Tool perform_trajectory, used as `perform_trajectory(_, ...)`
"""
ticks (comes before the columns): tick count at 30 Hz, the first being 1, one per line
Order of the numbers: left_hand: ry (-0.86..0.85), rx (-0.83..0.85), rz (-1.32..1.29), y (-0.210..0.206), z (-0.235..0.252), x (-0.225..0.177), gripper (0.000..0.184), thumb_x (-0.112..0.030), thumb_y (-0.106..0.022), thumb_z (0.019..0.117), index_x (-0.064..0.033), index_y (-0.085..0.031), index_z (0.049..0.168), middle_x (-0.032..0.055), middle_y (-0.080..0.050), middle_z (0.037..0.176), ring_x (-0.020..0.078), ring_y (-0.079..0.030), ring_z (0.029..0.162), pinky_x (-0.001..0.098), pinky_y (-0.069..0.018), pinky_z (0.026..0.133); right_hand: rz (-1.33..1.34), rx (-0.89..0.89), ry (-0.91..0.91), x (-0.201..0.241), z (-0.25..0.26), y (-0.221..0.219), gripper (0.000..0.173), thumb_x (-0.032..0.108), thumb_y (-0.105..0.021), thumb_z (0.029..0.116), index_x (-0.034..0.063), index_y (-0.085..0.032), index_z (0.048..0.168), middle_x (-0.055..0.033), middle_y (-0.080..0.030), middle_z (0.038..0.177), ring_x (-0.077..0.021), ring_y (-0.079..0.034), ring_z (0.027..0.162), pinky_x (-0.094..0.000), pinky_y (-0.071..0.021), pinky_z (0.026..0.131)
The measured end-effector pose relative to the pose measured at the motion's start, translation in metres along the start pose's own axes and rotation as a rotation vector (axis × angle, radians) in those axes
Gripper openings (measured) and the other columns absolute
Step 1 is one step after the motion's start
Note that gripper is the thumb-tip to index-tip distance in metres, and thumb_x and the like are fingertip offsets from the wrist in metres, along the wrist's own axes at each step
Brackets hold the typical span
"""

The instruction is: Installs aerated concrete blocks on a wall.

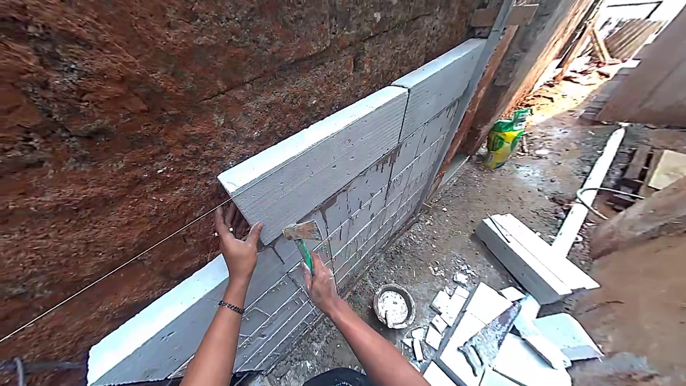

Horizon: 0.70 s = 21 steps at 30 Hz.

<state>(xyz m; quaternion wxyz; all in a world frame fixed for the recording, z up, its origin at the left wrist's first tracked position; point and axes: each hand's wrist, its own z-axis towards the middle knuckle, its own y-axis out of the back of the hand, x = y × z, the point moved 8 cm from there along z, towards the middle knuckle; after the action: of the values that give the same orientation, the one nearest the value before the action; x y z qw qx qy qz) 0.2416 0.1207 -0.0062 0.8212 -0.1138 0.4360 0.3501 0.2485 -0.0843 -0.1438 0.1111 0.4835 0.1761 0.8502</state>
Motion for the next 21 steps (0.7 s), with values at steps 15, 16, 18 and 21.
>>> perform_trajectory(15, -0.009, -0.004, 0.073, -0.003, -0.002, 0.001, 0.099, -0.015, -0.082, 0.0856, 0.0094, -0.018, 0.157, 0.0278, -0.046, 0.152, 0.0196, -0.058, 0.132, 0.0277, -0.0488, 0.109, 0.002, -0.043, 0.054, 0.006, 0.002, -0.009, 0.041, 0.017, -0.055, 0.1029, -0.0118, -0.06, 0.131, -0.0232, -0.073, 0.111, -0.0315, -0.076, 0.091, -0.0452, -0.0626, 0.08)
perform_trajectory(16, -0.014, -0.004, 0.092, -0.003, -0.002, 0.0, 0.098, -0.017, -0.082, 0.0856, 0.0097, -0.019, 0.157, 0.0276, -0.046, 0.152, 0.0195, -0.058, 0.132, 0.028, -0.0487, 0.109, 0.002, -0.041, 0.065, 0.004, 0.0, -0.006, 0.041, 0.019, -0.054, 0.1036, -0.012, -0.06, 0.131, -0.023, -0.073, 0.11, -0.0314, -0.076, 0.09, -0.0454, -0.0627, 0.079)
perform_trajectory(18, -0.018, 0.002, 0.096, -0.003, -0.002, -0.001, 0.098, -0.018, -0.082, 0.0859, 0.0101, -0.019, 0.156, 0.0279, -0.046, 0.152, 0.0198, -0.058, 0.133, 0.0283, -0.0486, 0.109, -0.02, -0.078, 0.092, -0.003, -0.008, 0.004, 0.041, 0.02, -0.054, 0.1033, -0.0124, -0.061, 0.128, -0.0221, -0.074, 0.105, -0.0304, -0.076, 0.085, -0.0451, -0.0629, 0.075)
perform_trajectory(21, -0.015, 0.016, 0.042, -0.001, -0.003, -0.001, 0.1, -0.016, -0.082, 0.0859, 0.0107, -0.016, 0.157, 0.028, -0.043, 0.154, 0.0206, -0.056, 0.135, 0.0284, -0.0484, 0.11, -0.109, -0.103, 0.076, -0.028, -0.029, 0.03, 0.041, 0.02, -0.056, 0.102, -0.0119, -0.062, 0.127, -0.0214, -0.075, 0.104, -0.0304, -0.076, 0.081, -0.0455, -0.0631, 0.072)
